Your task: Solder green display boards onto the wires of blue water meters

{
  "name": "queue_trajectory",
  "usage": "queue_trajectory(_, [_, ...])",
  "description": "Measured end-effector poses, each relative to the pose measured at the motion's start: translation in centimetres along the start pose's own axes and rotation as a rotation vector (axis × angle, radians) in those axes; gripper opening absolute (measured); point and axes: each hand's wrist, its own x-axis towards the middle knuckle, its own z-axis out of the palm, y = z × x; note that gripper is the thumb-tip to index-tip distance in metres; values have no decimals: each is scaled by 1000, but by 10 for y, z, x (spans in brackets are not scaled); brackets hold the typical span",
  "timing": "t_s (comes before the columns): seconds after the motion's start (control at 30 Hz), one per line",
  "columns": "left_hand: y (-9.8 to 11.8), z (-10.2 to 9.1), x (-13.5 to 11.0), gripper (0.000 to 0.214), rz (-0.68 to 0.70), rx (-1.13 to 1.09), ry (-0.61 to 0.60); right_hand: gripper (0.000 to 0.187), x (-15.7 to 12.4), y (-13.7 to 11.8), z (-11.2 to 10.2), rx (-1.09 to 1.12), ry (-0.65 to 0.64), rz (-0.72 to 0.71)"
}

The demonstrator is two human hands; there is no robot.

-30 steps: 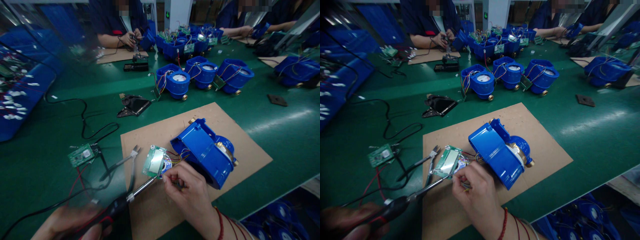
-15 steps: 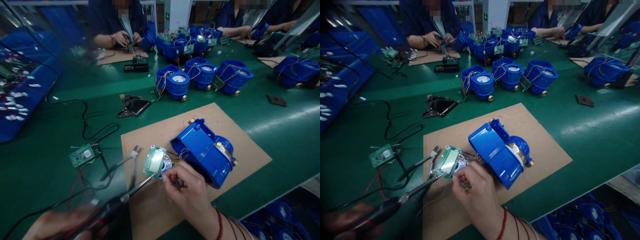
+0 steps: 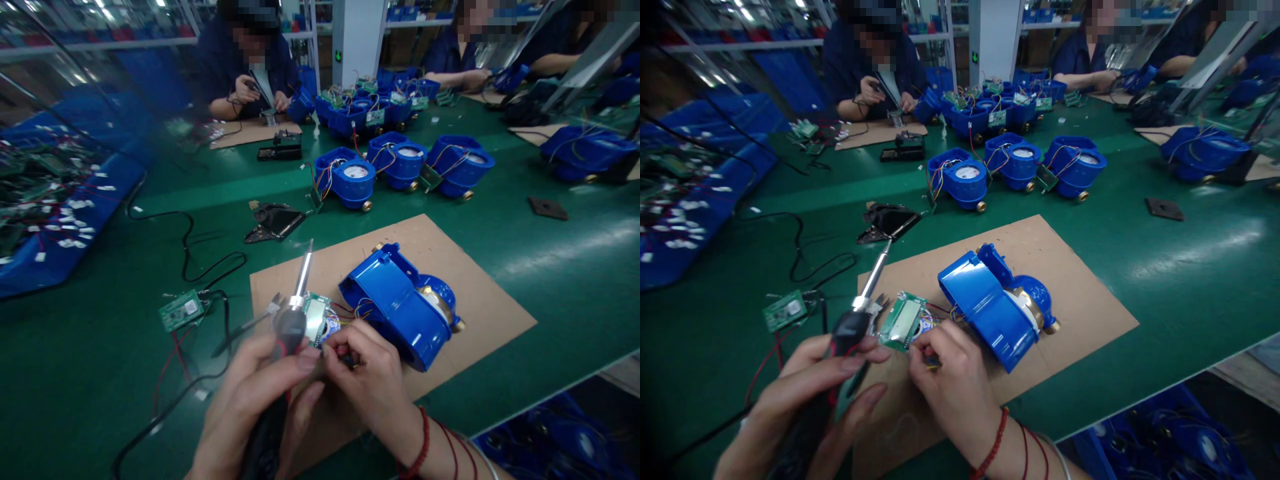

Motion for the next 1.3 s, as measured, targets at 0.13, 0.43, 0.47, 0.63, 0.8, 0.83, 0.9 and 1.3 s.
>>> queue_trajectory(0.13, [15,19,13,44,39,-75,-98,8,0,2,1,29,25,-35])
queue_trajectory(0.43, [20,20,20,48,151,-136,-151,10,0,1,-2,68,-5,-60])
queue_trajectory(0.47, [20,19,20,48,163,-139,-160,10,0,1,-2,66,-6,-63])
queue_trajectory(0.63, [12,11,27,47,170,-86,-161,5,0,2,-1,18,7,-68])
queue_trajectory(0.8, [2,5,37,47,121,-40,-166,10,1,1,-2,39,33,-68])
queue_trajectory(0.83, [0,5,37,47,118,-47,-171,12,1,0,-3,59,31,-64])
queue_trajectory(0.9, [-3,5,35,45,103,-47,-168,11,2,0,-4,89,37,-53])
queue_trajectory(1.3, [-36,7,6,37,116,4,-138,6,3,-3,-10,147,-17,-56])
